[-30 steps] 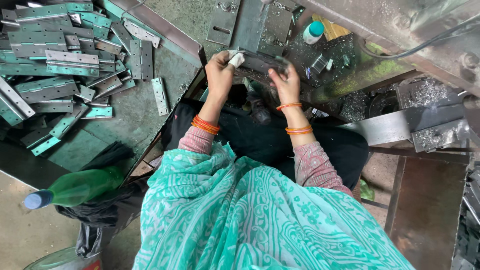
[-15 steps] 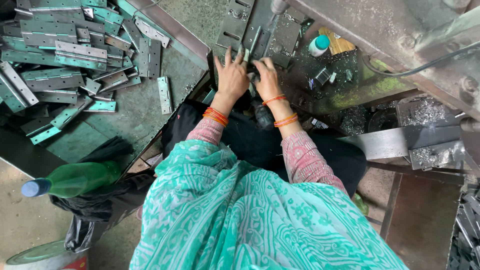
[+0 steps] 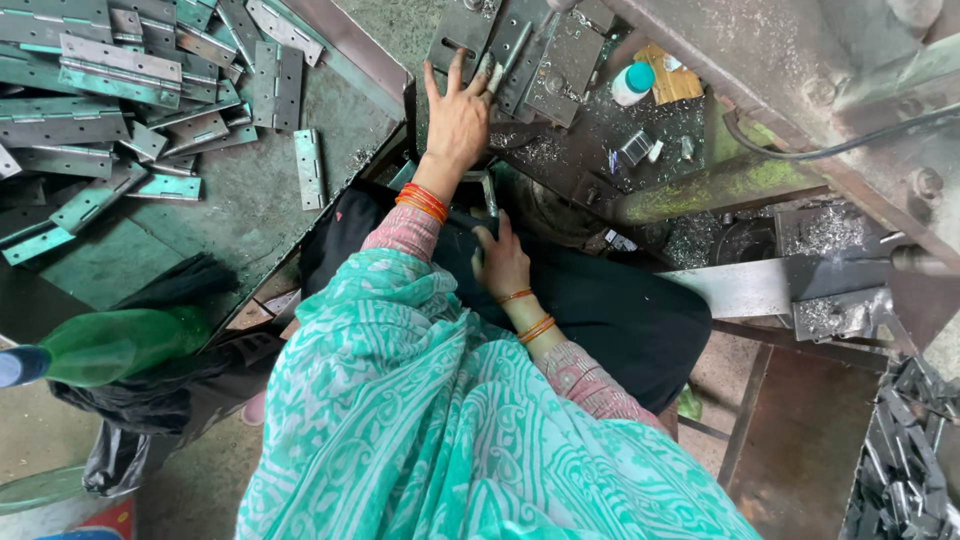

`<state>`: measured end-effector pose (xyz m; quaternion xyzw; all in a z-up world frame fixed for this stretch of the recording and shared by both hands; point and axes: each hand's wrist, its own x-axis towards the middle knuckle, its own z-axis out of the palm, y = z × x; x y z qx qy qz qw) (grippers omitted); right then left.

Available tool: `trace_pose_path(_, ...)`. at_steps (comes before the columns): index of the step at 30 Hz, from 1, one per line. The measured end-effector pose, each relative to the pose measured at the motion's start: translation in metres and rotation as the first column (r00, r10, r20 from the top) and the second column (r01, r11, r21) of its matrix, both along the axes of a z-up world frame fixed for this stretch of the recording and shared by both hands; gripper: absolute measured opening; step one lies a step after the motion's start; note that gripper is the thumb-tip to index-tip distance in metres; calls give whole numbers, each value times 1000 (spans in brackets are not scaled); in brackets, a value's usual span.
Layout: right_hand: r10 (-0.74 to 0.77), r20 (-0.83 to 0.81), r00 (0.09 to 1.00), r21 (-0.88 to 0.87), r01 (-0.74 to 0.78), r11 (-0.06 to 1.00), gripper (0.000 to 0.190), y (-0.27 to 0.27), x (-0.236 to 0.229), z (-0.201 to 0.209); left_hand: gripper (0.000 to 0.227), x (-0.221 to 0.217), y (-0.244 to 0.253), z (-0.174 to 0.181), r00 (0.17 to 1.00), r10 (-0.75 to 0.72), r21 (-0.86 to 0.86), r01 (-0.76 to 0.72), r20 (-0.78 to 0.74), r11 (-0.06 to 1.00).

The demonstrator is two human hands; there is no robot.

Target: The person repeatedly picks up metal hinge-like parts from a pile, places them into a press machine, and operates the lever to process them. The person handles the parts one at a time and returns them to the pile after each cycle.

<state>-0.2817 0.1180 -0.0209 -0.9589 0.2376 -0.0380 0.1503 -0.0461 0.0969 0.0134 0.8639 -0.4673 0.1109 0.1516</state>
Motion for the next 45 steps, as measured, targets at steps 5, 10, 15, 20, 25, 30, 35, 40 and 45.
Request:
trace_pose_path(5,-21,28,999,139,17,990,53,-25,4,14,44,0,1,2,999,4,-148,-10,-38,989)
trace_pose_path(10,-11,-78,997,96,19,995,47,-50,18,54,45,11,-28,0,995,15,-51,-20,-96,998)
trace_pose_path(15,-39,1,999,97,38,995,49,-27,10,21,48,23,-49,-6,997,31,-115,-40,-75,993)
trace_pose_path(20,-64,63,996,116,56,992,52,-14,-7,-17,44,20,-40,-21,998,20,-152,-29,-57,988)
trace_pose_path(25,-11,3,1000,138,11,990,54,-44,10,26,40,24,-55,-20,998,67,-111,-67,-7,992)
trace_pose_path(30,-33,-63,997,105,39,994,48,-52,21,53,33,32,-88,-15,996,47,-71,-52,-80,996)
trace_pose_path(35,-33,86,996,177,17,984,53,-17,-1,9,30,32,-90,-17,998,34,-176,-44,-58,983)
trace_pose_path(40,-84,0,996,182,83,980,55,-10,-7,-6,30,16,-57,-25,1000,10,-187,-15,-25,982)
trace_pose_path(45,-29,-51,998,131,35,991,52,-49,12,34,29,21,-60,-17,1000,30,-172,-28,8,985)
